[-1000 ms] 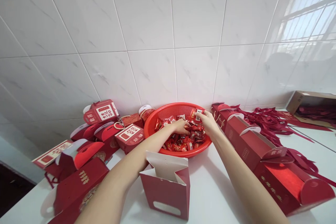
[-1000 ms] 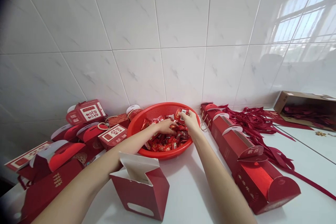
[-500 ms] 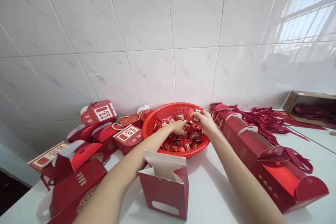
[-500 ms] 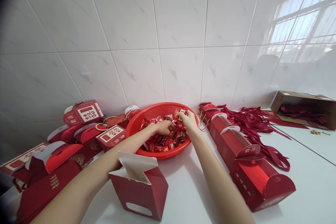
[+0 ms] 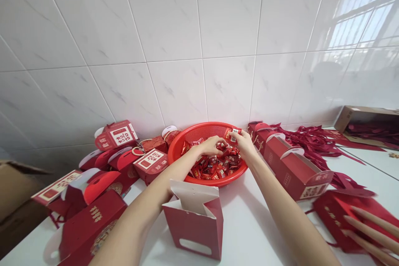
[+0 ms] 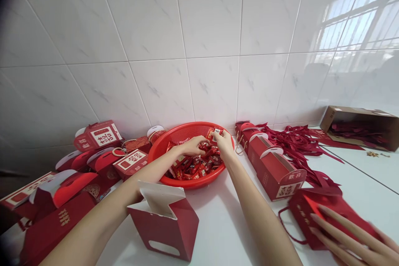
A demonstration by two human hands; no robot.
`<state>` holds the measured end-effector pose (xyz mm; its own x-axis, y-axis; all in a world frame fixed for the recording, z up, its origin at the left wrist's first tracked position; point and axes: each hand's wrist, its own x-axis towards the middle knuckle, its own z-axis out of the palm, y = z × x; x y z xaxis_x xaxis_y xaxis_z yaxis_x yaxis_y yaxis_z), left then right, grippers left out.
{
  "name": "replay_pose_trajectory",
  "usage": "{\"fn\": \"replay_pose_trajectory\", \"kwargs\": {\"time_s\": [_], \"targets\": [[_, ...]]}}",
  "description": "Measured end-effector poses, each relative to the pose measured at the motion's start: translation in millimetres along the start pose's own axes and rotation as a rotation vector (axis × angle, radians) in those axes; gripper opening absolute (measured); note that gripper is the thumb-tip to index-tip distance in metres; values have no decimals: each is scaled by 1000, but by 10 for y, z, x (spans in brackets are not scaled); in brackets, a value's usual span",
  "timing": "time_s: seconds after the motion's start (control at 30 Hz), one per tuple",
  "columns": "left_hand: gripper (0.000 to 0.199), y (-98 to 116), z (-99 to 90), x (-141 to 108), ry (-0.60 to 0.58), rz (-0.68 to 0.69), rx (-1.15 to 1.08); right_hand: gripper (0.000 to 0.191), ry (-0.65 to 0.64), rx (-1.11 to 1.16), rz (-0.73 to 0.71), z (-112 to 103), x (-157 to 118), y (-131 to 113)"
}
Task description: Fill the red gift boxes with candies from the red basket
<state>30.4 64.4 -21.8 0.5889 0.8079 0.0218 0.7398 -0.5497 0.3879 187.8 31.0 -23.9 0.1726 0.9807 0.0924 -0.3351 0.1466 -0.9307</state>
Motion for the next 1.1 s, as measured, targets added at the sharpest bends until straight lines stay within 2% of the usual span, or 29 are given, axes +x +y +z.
{"fn": "replay_pose_trajectory", "kwargs": {"time_s": [0.07,0.2,0.3,0.4,0.53,0.67,0.8,0.9,0.97,1.03,1.1], "targets": [[51,-3,62,36,-53,41,74,21,7,2,-17,-5,9,19],[32,-30,139,83,-70,70,180,18,8,7,-41,-4,4,27],[27,-75,78,56,-37,28,157,17,5,30,-19,7,-24,-15],[24,-113,-68,-7,77,3,-58,15,-10,78,35,11,-48,-69],[24,-89,-258,-127,344,75,-458,14,-29,189,103,-6,-39,-127],[29,26,-301,-317,562,150,-686,15,-95,262,179,3,-58,-199],[25,167,-252,-518,646,185,-748,19,-321,282,225,68,-194,-307],[23,227,-236,-613,635,204,-765,28,-471,254,137,128,-299,-376],[21,224,-237,-644,634,194,-772,30,-446,234,56,158,-323,-399],[15,195,-234,-649,636,153,-737,30,-311,242,-11,174,-302,-398],[11,166,-216,-634,557,93,-638,27,-133,268,-37,175,-254,-377]]}}
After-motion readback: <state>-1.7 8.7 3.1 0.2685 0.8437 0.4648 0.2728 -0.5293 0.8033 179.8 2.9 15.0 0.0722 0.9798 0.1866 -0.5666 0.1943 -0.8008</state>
